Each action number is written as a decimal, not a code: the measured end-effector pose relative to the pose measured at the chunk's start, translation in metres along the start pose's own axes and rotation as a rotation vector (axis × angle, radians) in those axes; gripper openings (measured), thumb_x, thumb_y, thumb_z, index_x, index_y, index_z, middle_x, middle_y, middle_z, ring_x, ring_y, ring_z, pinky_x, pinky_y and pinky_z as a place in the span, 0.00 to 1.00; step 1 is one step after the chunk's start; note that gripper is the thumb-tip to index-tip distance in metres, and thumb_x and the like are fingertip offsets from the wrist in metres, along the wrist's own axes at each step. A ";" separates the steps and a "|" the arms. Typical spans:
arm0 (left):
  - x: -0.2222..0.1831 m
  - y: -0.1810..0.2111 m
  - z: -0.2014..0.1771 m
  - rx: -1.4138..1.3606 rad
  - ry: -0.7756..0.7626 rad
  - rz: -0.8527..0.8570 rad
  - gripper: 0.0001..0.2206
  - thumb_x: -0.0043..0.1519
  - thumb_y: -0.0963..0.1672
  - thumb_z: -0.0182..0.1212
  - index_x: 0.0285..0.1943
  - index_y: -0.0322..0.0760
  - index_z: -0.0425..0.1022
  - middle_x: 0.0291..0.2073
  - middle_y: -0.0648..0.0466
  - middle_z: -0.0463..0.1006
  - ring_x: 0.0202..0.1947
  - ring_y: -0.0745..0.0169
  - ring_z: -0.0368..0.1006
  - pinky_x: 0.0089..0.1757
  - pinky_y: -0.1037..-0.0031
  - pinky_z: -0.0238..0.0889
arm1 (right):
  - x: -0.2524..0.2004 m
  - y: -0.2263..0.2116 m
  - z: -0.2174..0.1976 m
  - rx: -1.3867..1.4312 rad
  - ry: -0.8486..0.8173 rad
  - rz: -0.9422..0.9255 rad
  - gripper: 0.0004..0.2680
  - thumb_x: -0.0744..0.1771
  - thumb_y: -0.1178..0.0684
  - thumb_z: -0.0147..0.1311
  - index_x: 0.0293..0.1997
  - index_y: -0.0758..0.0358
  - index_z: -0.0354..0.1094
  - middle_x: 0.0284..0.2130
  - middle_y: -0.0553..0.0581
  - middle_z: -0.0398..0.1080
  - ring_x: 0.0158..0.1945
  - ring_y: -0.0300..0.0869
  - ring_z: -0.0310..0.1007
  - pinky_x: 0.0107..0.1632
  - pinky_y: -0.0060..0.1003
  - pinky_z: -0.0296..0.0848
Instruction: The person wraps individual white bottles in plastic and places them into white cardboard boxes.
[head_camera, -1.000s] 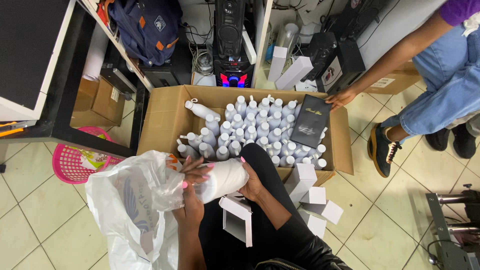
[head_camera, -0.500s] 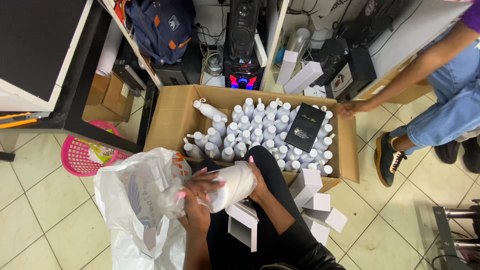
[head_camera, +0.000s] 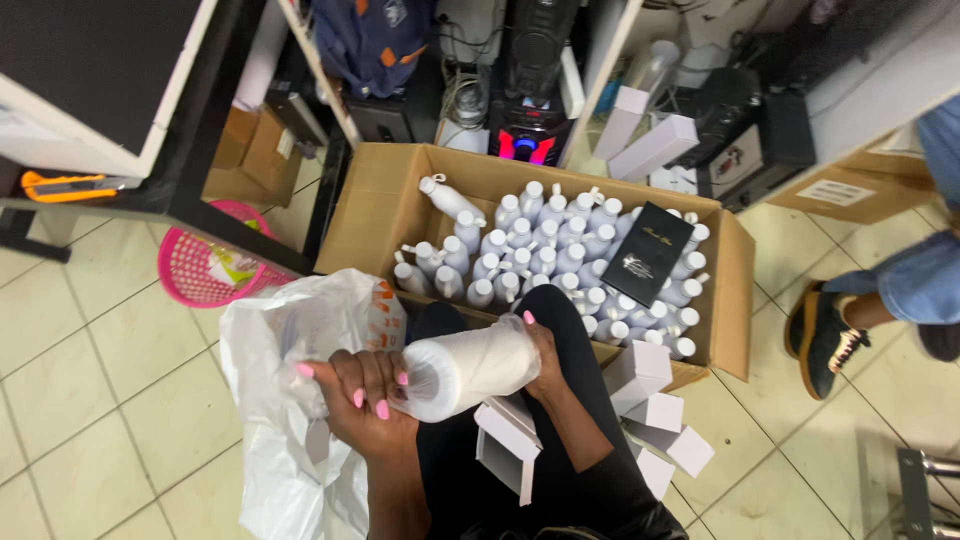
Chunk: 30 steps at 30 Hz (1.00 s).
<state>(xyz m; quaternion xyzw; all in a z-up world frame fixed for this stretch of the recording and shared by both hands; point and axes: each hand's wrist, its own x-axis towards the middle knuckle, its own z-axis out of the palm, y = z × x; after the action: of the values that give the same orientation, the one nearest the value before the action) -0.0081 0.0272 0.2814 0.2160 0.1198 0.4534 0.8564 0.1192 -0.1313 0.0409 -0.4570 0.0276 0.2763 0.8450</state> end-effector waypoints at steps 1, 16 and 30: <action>-0.002 0.000 -0.005 0.006 0.009 0.016 0.27 0.73 0.55 0.39 0.17 0.48 0.57 0.04 0.61 0.52 0.09 0.70 0.47 0.26 0.78 0.58 | 0.000 0.003 0.001 -0.001 -0.013 0.014 0.10 0.68 0.48 0.53 0.26 0.51 0.62 0.20 0.42 0.60 0.27 0.31 0.58 0.35 0.35 0.61; 0.016 0.027 -0.046 0.410 0.032 0.488 0.27 0.71 0.54 0.42 0.16 0.45 0.59 0.07 0.58 0.54 0.07 0.69 0.48 0.18 0.80 0.51 | -0.020 -0.025 0.046 -0.241 -0.061 -0.132 0.18 0.69 0.57 0.49 0.21 0.46 0.42 0.18 0.39 0.43 0.23 0.30 0.38 0.28 0.34 0.41; 0.029 -0.014 -0.063 0.728 -0.660 0.143 0.37 0.59 0.54 0.65 0.63 0.13 0.63 0.61 0.25 0.68 0.71 0.33 0.54 0.70 0.52 0.37 | -0.011 -0.017 0.031 -0.076 0.053 0.000 0.13 0.72 0.46 0.50 0.30 0.60 0.67 0.19 0.49 0.63 0.22 0.36 0.60 0.33 0.32 0.68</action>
<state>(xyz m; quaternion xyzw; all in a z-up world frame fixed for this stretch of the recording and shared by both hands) -0.0066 0.0610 0.2195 0.6408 -0.0222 0.3472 0.6843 0.1116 -0.1192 0.0753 -0.4960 0.0393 0.2653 0.8259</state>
